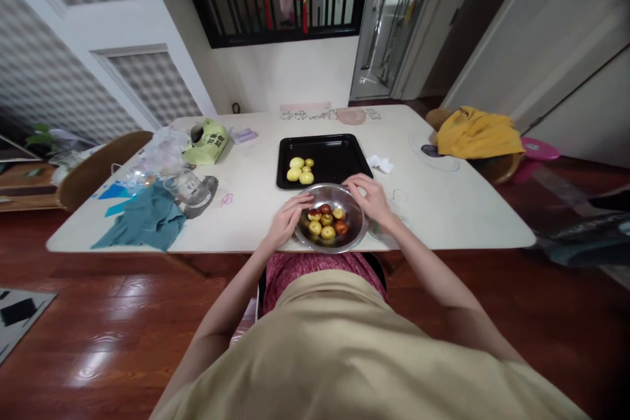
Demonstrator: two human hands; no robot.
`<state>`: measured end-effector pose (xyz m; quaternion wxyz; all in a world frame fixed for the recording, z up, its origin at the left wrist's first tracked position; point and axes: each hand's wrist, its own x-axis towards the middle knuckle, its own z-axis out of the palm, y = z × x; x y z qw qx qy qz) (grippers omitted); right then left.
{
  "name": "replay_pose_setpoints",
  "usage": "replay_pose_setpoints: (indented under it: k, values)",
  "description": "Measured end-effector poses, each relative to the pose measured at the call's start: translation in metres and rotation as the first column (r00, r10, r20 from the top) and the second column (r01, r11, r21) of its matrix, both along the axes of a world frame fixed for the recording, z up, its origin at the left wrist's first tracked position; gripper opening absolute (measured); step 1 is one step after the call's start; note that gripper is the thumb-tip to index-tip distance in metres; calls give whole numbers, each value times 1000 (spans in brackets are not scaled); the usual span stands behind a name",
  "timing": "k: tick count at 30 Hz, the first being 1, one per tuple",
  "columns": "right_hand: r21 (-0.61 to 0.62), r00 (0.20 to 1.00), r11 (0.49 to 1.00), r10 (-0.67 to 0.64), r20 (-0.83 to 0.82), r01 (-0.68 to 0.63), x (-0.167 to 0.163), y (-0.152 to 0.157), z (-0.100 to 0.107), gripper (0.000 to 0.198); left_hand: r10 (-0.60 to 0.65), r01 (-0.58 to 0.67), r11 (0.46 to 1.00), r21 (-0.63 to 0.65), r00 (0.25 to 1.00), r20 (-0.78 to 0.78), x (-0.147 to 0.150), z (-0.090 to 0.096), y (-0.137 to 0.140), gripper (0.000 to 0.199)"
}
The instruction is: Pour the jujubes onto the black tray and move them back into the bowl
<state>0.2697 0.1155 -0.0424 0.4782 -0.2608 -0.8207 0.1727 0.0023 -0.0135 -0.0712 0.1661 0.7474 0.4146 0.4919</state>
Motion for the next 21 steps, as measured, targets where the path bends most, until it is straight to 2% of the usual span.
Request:
replay_pose_setpoints:
  k: [4,7,10,15,21]
  values:
    - [-20,975,999,34,221,-31,-29,54,9,25,7,-7,1000,-3,1000,-5,1,-2,0,47]
    - [-16,916,998,67,396,-67,-58,89,6,33,2,-2,1000,-3,1000,-3,1,-3,1,49]
    - [-31,873,995,95,478,-92,-85,114,1,39,1,-1,1000,-8,1000,-7,1,-3,1,50]
    - [-75,834,993,118,540,-91,-118,132,-3,45,-2,2,1000,-16,1000,-11,2,-4,2,51]
    - [-108,805,990,133,578,-85,-127,138,-5,38,-8,8,1000,-17,1000,-16,1,-5,3,50]
